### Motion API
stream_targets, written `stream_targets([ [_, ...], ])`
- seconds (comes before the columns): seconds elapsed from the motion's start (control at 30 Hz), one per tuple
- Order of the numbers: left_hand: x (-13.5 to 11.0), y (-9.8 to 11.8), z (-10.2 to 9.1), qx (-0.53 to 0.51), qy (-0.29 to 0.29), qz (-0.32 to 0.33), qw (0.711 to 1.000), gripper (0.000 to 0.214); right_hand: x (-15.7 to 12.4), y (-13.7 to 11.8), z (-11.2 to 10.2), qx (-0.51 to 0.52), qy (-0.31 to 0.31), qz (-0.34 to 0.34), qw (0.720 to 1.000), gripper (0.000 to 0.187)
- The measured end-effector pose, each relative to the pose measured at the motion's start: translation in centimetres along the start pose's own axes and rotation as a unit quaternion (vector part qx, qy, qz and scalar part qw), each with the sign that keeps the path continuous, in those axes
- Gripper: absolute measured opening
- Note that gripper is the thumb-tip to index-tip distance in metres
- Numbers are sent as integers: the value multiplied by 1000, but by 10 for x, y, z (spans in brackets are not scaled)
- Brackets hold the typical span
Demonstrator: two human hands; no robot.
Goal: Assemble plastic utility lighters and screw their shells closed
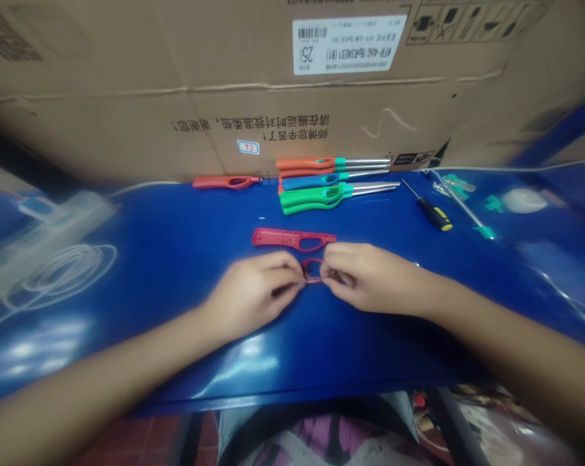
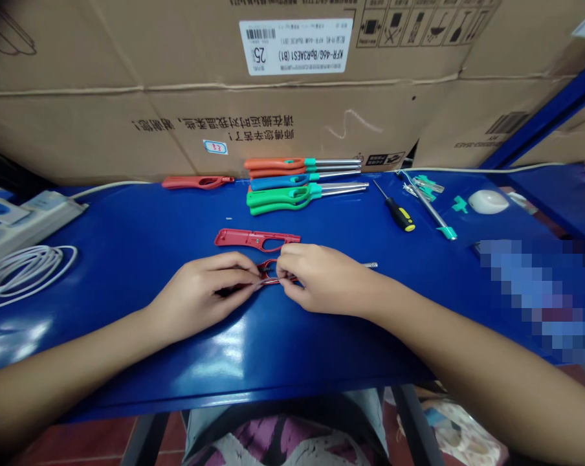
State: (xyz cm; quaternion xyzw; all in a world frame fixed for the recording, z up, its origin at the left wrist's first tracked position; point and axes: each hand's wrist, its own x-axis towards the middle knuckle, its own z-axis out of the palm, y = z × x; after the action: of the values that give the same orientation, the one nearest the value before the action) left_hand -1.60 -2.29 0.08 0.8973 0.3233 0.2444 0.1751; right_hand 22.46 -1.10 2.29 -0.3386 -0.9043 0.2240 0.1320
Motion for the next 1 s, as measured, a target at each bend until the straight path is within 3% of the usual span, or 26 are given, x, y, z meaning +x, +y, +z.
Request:
stream_targets([
  [0.43, 0, 6, -3, 80, -20, -3, 997, 18, -2, 0, -3, -21, -4, -17, 1000, 11],
  [0.73, -3, -5, -1, 117, -26, 18, 993, 23, -6, 2, -14, -80, -31, -48, 995, 23],
  [0.87, -4, -10, 1, 130, -17, 38, 991, 25, -4, 12, -21, -110, 62, -14, 992, 23],
  [1.0, -5, -11, 1, 136, -14, 57, 989, 25, -5, 41, -37, -204, 212, 119, 948, 19],
])
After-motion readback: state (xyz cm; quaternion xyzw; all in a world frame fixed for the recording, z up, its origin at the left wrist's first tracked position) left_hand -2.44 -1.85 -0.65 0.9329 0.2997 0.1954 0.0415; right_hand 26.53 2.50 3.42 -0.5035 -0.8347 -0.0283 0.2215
